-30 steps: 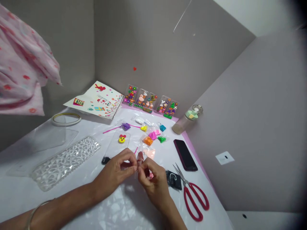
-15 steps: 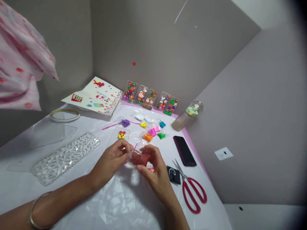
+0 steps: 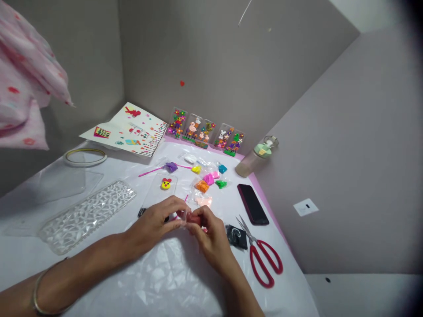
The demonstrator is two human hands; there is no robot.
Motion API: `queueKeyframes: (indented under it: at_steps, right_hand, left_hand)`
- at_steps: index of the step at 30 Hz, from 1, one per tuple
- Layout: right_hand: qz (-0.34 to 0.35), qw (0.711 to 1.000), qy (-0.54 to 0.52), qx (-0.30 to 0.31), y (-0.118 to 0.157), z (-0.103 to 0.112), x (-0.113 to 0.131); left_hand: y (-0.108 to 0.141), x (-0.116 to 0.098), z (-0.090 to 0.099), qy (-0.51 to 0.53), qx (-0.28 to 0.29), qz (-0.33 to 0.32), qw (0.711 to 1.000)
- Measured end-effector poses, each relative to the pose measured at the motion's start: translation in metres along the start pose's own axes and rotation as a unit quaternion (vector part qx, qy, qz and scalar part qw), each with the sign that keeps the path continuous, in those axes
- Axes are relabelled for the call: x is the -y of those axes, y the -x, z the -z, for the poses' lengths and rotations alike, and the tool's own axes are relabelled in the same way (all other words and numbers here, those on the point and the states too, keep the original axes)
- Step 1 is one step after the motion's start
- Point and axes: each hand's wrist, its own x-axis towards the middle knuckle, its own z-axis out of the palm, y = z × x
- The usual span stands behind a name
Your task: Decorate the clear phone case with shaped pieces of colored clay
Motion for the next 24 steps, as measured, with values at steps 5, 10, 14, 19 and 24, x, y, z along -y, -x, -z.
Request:
queueKeyframes:
  at_steps: [5, 10, 14, 19, 24]
  right_hand:
    - [-0.034, 0.995, -0.090, 0.013, -0.002, 0.000, -0.001]
    - [-0.085, 0.978, -0.186, 0.038, -0.006, 0.001, 0.005]
    - [-0.097, 0.966, -0.241, 0.007, -0.010, 0.003, 0.007]
    - [-0.076, 0.943, -0.318, -0.063, -0.015, 0.014, 0.000]
    - [-0.021, 0.923, -0.358, -0.137, -0.018, 0.027, -0.004]
  left_hand:
    - [0.001, -0.001, 0.001, -0.076, 0.077, -0.014, 0.994]
    - [0.003, 0.000, -0.003, -0.080, 0.082, -0.046, 0.992]
    - [0.001, -0.006, -0.003, -0.041, 0.056, -0.048, 0.996]
    - [-0.006, -0.004, 0.007, -0.005, -0.017, 0.004, 1.000]
    - [-0.012, 0.002, 0.020, 0.106, -0.047, 0.079, 0.990]
